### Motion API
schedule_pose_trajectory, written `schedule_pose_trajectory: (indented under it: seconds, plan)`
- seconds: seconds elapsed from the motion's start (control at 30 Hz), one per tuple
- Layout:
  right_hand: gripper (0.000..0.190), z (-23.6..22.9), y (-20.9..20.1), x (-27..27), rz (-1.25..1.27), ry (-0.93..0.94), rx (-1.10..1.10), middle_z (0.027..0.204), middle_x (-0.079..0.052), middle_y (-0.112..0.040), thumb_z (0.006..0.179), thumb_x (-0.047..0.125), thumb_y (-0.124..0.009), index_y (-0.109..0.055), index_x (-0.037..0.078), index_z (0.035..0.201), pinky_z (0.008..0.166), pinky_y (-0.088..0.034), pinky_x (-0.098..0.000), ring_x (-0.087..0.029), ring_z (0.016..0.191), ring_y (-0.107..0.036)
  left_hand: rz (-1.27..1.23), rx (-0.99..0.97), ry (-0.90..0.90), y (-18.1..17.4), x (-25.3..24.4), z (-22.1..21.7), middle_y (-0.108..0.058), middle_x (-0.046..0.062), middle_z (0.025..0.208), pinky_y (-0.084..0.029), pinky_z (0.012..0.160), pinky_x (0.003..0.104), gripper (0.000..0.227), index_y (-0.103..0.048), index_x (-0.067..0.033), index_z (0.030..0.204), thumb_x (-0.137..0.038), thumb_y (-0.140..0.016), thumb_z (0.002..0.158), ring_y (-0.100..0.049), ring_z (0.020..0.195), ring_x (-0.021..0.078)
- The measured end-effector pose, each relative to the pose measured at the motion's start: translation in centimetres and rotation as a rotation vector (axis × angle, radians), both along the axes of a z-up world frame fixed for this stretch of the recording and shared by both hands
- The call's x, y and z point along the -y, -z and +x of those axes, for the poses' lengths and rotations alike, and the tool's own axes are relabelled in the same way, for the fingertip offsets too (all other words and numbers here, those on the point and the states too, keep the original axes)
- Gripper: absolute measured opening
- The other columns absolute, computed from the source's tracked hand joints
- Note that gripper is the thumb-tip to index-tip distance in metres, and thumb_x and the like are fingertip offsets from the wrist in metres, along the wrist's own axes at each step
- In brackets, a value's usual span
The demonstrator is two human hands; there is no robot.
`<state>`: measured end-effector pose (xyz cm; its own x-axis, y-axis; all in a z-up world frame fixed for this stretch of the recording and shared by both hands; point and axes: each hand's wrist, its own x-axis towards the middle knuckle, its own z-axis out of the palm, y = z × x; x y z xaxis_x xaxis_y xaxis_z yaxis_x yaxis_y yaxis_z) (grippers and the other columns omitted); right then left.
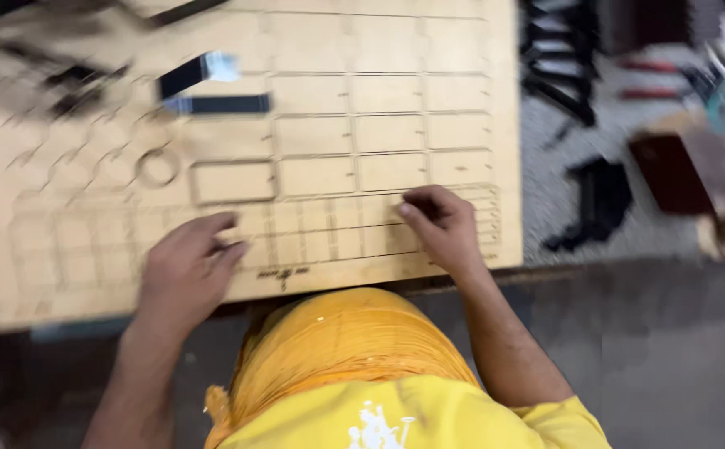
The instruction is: The person repeatedly rubs the edges of small dark metal pieces with a small abrasive tool, then places each piece on a wooden board. The person handles the pieces one at a time, rotating them to treat different edges before setting them down.
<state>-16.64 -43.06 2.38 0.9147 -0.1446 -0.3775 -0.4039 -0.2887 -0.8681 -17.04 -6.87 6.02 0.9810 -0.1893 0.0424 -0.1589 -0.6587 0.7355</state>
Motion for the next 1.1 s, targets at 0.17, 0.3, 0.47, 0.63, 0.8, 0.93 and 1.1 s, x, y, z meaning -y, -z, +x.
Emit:
schedule_pose_trajectory:
  seconds: [0.17, 0.3, 0.47, 0.63, 0.8, 0.93, 1.1]
  plan:
    - [0.022, -0.1, 0.3, 0.5, -0.081, -0.163, 0.083, 0.082, -0.003, -0.071, 0.093, 0.014, -0.077, -0.073, 0.0, 0.11, 0.056, -0.049, -0.0234, -0.006, 0.065, -0.059, -0.005, 0.041, -0.026, -1.5, 1.5, -3.7, -0.075, 0.015, 0.108, -0.059, 0.076, 0.04, 0.033, -0.072, -0.0037, 0.116, -0.016, -0.079, 0.086, -0.073, 0.085, 0.0292]
    - [0.022, 0.3, 0.2, 0.4, -0.019, -0.201, 0.111, 0.086, -0.002, -0.072, 0.092, 0.013, -0.077, -0.072, 0.0, 0.109, 0.06, -0.053, -0.0224, -0.005, 0.072, -0.063, 0.031, 0.11, -0.135, -1.8, 1.4, -6.8, -0.075, 0.013, 0.104, -0.06, 0.08, 0.041, 0.026, -0.072, -0.0047, 0.111, -0.015, -0.077, 0.088, -0.073, 0.092, 0.0321]
    - [0.021, -0.2, 0.8, 1.2, -0.061, -0.27, 0.09, 0.087, -0.003, -0.073, 0.093, 0.012, -0.078, -0.073, 0.0, 0.109, 0.063, -0.053, -0.0221, -0.006, 0.074, -0.064, 0.057, 0.061, -0.25, -1.7, 0.9, -10.1, -0.076, 0.014, 0.101, -0.059, 0.078, 0.042, 0.024, -0.074, -0.0045, 0.108, -0.016, -0.077, 0.087, -0.072, 0.091, 0.0326]
    - [0.021, -0.3, 0.2, 0.3, -0.048, -0.258, 0.118, 0.085, -0.004, -0.073, 0.091, 0.012, -0.078, -0.073, 0.001, 0.108, 0.065, -0.054, -0.0247, -0.008, 0.075, -0.065, 0.049, 0.087, -0.26, -2.7, -0.6, -9.7, -0.076, 0.013, 0.099, -0.059, 0.076, 0.04, 0.022, -0.074, -0.0041, 0.106, -0.015, -0.078, 0.087, -0.074, 0.086, 0.0285]
    - [0.02, -1.2, -0.2, -2.2, -0.063, -0.257, 0.11, 0.089, -0.004, -0.076, 0.091, 0.015, -0.076, -0.074, 0.003, 0.107, 0.073, -0.06, -0.0258, -0.01, 0.079, -0.07, 0.069, 0.029, -0.169, -2.4, -1.9, -7.3, -0.076, 0.012, 0.099, -0.059, 0.073, 0.038, 0.025, -0.075, -0.0045, 0.108, -0.015, -0.078, 0.086, -0.073, 0.078, 0.0246]
    - [0.021, -2.3, -1.7, -4.8, -0.064, -0.187, 0.136, 0.088, -0.006, -0.076, 0.09, 0.015, -0.078, -0.074, 0.002, 0.106, 0.072, -0.059, -0.027, -0.012, 0.078, -0.069, 0.044, -0.042, -0.039, -1.9, -2.2, -5.1, -0.077, 0.009, 0.097, -0.058, 0.071, 0.036, 0.024, -0.075, -0.0065, 0.107, -0.016, -0.079, 0.085, -0.073, 0.078, 0.0219]
    - [0.024, -3.5, -3.4, -4.9, -0.24, -0.155, 0.146, 0.087, -0.008, -0.075, 0.088, 0.019, -0.078, -0.074, 0.004, 0.106, 0.072, -0.059, -0.0291, -0.015, 0.076, -0.072, 0.031, -0.117, 0.106, -1.4, -1.9, -2.9, -0.076, 0.008, 0.094, -0.058, 0.072, 0.033, 0.025, -0.076, -0.0074, 0.107, -0.018, -0.08, 0.085, -0.074, 0.078, 0.0193]
